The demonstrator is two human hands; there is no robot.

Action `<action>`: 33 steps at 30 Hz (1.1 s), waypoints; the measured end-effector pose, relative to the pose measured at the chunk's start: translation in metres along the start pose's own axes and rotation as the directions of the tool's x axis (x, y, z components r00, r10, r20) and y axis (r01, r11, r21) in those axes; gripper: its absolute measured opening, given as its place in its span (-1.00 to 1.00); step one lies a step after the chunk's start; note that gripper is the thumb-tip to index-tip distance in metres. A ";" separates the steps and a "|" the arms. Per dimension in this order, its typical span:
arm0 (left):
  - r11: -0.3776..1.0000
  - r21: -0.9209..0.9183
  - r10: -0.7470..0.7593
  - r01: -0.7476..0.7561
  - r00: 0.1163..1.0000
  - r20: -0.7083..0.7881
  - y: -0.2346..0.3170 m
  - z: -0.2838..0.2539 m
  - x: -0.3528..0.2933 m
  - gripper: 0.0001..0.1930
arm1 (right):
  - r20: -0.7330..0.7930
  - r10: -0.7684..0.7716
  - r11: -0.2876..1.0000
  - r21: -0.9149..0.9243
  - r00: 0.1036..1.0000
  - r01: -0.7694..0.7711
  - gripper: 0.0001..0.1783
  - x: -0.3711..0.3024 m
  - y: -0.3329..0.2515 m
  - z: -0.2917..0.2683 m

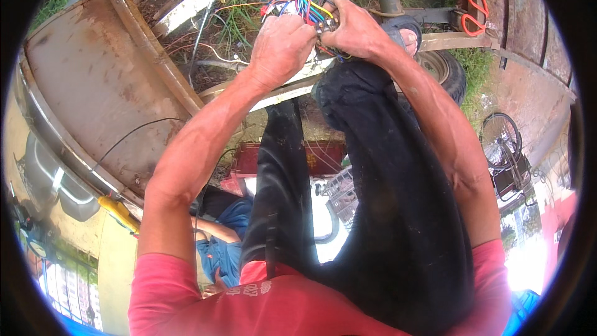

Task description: The person connects multiple colored wires to a terminal block using a screwdriver. They strip wire ends, insert them into terminals, and tighten screws to secure each connection.

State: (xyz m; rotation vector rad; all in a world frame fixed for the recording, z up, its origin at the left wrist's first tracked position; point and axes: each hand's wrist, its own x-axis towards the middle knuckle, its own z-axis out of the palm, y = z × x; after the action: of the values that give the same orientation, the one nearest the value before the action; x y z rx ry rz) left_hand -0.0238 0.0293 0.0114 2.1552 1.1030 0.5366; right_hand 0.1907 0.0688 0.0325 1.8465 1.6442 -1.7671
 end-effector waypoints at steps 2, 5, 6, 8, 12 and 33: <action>1.000 0.000 0.000 0.000 1.000 0.021 0.000 0.002 -0.001 -0.88 | -0.021 -0.014 1.000 -0.006 1.000 0.013 -0.06 0.000 0.001 0.001; 1.000 0.000 -0.031 0.031 0.999 0.017 0.004 0.003 -0.003 -0.88 | -0.053 -0.032 0.999 -0.004 0.998 0.032 -0.07 0.001 0.007 0.005; 0.999 -0.009 -0.051 0.051 0.999 0.011 0.004 0.003 -0.001 -0.88 | -0.059 -0.030 1.000 0.003 0.998 0.030 -0.07 0.000 0.006 0.004; 0.996 -0.023 -0.087 0.086 0.996 -0.018 0.006 0.001 0.001 -0.88 | -0.057 -0.025 1.000 0.007 0.998 0.025 -0.08 -0.001 0.004 0.003; 0.997 -0.011 -0.079 0.078 0.996 -0.037 0.005 -0.004 -0.001 -0.88 | -0.081 -0.055 0.998 -0.007 0.995 0.055 -0.22 -0.001 0.006 0.005; 0.995 -0.013 -0.097 0.096 0.995 -0.034 0.006 0.004 -0.006 -0.88 | -0.147 -0.093 0.995 -0.041 0.985 0.088 -0.27 0.001 0.012 0.013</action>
State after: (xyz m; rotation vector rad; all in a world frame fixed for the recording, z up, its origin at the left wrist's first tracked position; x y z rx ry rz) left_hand -0.0216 0.0202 0.0119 2.0782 1.2135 0.5360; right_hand 0.1906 0.0554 0.0202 1.9616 1.8265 -1.6592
